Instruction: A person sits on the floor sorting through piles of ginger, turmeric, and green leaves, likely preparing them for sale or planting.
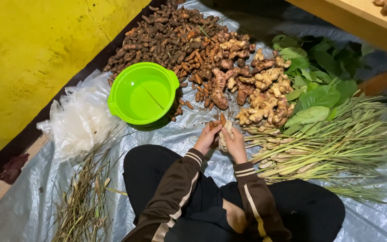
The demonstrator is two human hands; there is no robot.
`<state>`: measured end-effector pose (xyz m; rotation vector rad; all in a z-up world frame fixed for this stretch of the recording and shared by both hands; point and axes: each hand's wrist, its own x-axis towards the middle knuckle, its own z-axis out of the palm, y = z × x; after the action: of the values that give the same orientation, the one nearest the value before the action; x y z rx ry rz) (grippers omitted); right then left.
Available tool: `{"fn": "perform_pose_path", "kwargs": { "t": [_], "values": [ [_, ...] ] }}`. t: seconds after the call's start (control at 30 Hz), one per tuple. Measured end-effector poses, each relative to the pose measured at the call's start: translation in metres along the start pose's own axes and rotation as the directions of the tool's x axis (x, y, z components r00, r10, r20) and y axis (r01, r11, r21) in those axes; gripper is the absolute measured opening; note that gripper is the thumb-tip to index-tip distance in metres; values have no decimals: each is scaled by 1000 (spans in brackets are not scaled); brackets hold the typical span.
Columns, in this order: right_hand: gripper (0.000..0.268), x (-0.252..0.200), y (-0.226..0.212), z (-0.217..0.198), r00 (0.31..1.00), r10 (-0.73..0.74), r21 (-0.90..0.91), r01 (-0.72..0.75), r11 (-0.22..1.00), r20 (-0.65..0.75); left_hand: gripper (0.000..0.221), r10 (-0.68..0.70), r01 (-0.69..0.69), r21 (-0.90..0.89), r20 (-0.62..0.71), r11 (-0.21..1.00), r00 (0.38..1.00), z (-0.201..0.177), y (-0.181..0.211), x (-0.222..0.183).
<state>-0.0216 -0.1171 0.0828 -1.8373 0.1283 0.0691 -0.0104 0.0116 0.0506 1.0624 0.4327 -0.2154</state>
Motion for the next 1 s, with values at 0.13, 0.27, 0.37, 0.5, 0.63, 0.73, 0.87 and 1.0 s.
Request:
{"fn": "perform_pose_path", "kwargs": {
  "t": [0.13,0.27,0.37,0.5,0.63,0.73,0.87,1.0],
  "values": [
    [25,5,21,3,997,-70,-108,67,992,-31,37,7,-4,81,-34,997,999,5,11,-9],
    [22,1,19,5,975,-200,-156,183,971,-97,43,65,-59,63,-104,996,992,2,15,-6],
    [23,-1,18,7,964,-233,-104,221,970,-126,48,75,-73,21,-127,997,989,6,21,-9],
    [22,1,18,10,966,-191,-8,192,981,-176,36,48,-50,-13,-127,999,991,11,26,-12],
    [22,4,6,14,975,-136,97,154,983,-174,36,28,-41,-77,-159,996,987,11,29,-13],
    [14,19,25,30,976,142,296,-88,951,-167,22,46,-82,-162,-214,983,976,5,31,-12],
    [55,22,-25,43,955,295,236,-279,931,-31,19,115,-196,-186,-374,963,920,-14,34,-2],
    [49,59,-15,75,978,206,-131,-200,971,38,19,160,-349,-233,-575,908,802,-46,19,27]
  ]
}}
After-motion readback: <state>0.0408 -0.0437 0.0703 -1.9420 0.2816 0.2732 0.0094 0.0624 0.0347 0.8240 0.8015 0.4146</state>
